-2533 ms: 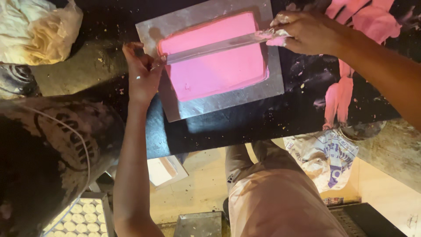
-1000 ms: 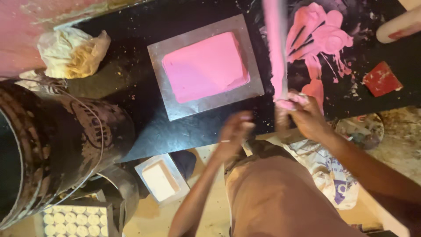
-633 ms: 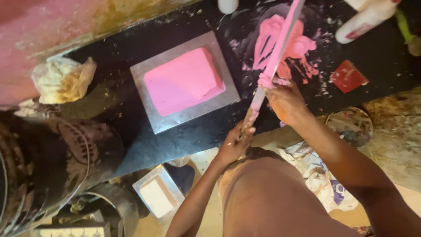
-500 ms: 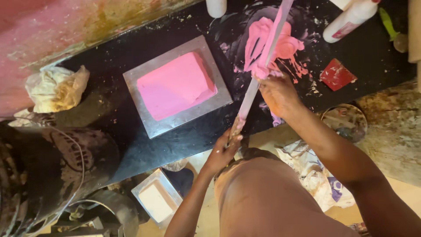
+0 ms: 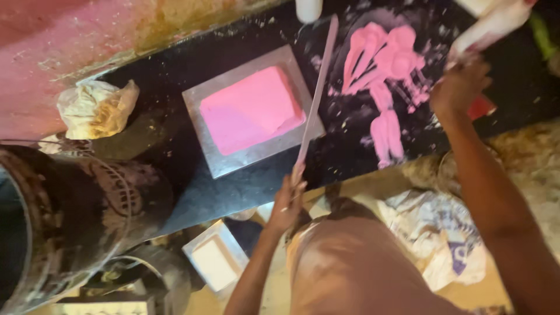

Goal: The person frosts a cake by applying pink frosting to the top and sides using a spatula and a flat scraper, while another person assists.

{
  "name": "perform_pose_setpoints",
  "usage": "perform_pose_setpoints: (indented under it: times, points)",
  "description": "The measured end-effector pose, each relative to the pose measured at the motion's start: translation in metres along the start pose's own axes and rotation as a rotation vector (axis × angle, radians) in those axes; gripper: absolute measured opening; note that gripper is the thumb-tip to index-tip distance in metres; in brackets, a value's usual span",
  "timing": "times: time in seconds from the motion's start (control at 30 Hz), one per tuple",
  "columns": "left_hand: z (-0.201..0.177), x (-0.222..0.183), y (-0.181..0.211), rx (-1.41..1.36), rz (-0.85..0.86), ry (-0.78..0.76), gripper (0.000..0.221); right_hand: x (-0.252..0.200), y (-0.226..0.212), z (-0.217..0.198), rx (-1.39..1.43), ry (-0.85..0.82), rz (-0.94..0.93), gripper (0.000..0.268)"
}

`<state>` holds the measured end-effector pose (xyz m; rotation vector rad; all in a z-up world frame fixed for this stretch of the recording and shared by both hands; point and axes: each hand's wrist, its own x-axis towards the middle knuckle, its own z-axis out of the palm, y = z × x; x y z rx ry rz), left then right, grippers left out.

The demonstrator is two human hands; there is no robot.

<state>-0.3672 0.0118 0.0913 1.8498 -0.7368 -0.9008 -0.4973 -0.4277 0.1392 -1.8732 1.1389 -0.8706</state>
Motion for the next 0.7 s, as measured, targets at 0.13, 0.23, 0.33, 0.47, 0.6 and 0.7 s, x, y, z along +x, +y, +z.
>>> perform_pose_setpoints:
  times: [0.13, 0.23, 0.33, 0.47, 0.6, 0.7]
  points:
    - [0.041, 0.045, 0.014, -0.263, 0.331, -0.007, 0.036, -0.083, -0.040, 0.049, 0.040, -0.345, -0.215, 0.027]
    - [0.056, 0.053, 0.035, 0.290, -0.207, -0.135, 0.042, -0.155, -0.077, 0.100, 0.114, -0.467, -0.217, 0.030]
    - [0.021, 0.045, 0.047, 0.260, 0.284, -0.172, 0.057, -0.181, -0.102, 0.121, 0.059, -0.365, 0.103, 0.022]
    - [-0.078, 0.021, -0.006, 0.459, 0.437, 0.512, 0.061, -0.174, -0.109, 0.107, -0.602, -0.265, -0.338, 0.026]
    - [-0.137, 0.032, -0.097, 0.519, 0.274, 0.864, 0.072, -0.181, -0.117, 0.115, -0.708, -0.267, -0.394, 0.028]
    - [-0.132, 0.033, -0.131, 0.274, 0.241, 0.645, 0.069, -0.186, -0.126, 0.128, -0.773, -0.284, -0.351, 0.022]
